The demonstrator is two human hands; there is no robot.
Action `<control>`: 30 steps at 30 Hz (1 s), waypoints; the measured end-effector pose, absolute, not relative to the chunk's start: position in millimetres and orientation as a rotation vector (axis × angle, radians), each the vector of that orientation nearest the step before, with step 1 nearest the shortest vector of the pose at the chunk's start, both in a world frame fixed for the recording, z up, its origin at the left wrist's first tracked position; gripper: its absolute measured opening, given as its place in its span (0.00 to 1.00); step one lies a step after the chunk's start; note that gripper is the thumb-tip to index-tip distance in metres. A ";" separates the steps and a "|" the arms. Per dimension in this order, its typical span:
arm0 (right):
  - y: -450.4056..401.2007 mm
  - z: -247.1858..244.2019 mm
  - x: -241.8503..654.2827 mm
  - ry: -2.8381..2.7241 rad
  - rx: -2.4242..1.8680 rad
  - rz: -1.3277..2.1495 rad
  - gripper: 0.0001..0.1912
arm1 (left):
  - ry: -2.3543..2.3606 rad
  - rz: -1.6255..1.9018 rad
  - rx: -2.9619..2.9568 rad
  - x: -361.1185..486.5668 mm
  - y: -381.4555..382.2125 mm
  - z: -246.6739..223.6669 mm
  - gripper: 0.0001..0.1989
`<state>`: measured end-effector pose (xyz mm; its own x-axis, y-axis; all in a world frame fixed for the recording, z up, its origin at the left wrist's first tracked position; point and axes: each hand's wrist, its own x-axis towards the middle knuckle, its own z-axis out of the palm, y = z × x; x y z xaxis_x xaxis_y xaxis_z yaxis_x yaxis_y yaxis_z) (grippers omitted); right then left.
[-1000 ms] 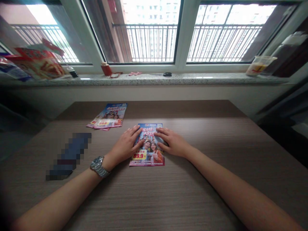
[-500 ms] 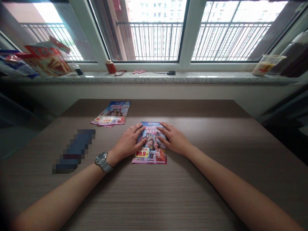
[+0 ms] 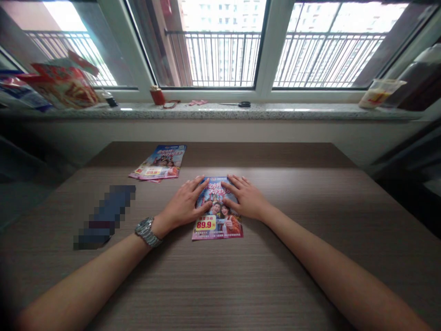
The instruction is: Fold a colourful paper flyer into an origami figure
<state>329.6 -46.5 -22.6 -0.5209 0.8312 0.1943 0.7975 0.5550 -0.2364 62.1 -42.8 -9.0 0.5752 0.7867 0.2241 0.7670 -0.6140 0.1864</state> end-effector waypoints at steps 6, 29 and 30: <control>-47.0 -21.6 329.2 -2.570 -1.424 0.128 0.34 | 1.378 0.319 2.745 64.3 -42.8 -9.5 0.37; -53.1 -16.4 331.2 -2.440 -1.397 0.138 0.32 | 1.325 0.333 2.713 61.3 -42.0 -8.2 0.36; -53.5 -15.5 331.8 -2.476 -1.325 0.154 0.32 | 1.318 0.329 2.718 61.2 -42.3 -8.1 0.36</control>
<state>331.8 -53.5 -15.5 -0.5144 0.8251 0.2338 0.7897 0.5620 -0.2461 61.2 -42.3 -8.1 0.6011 0.7852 0.1489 0.7629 -0.6193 0.1856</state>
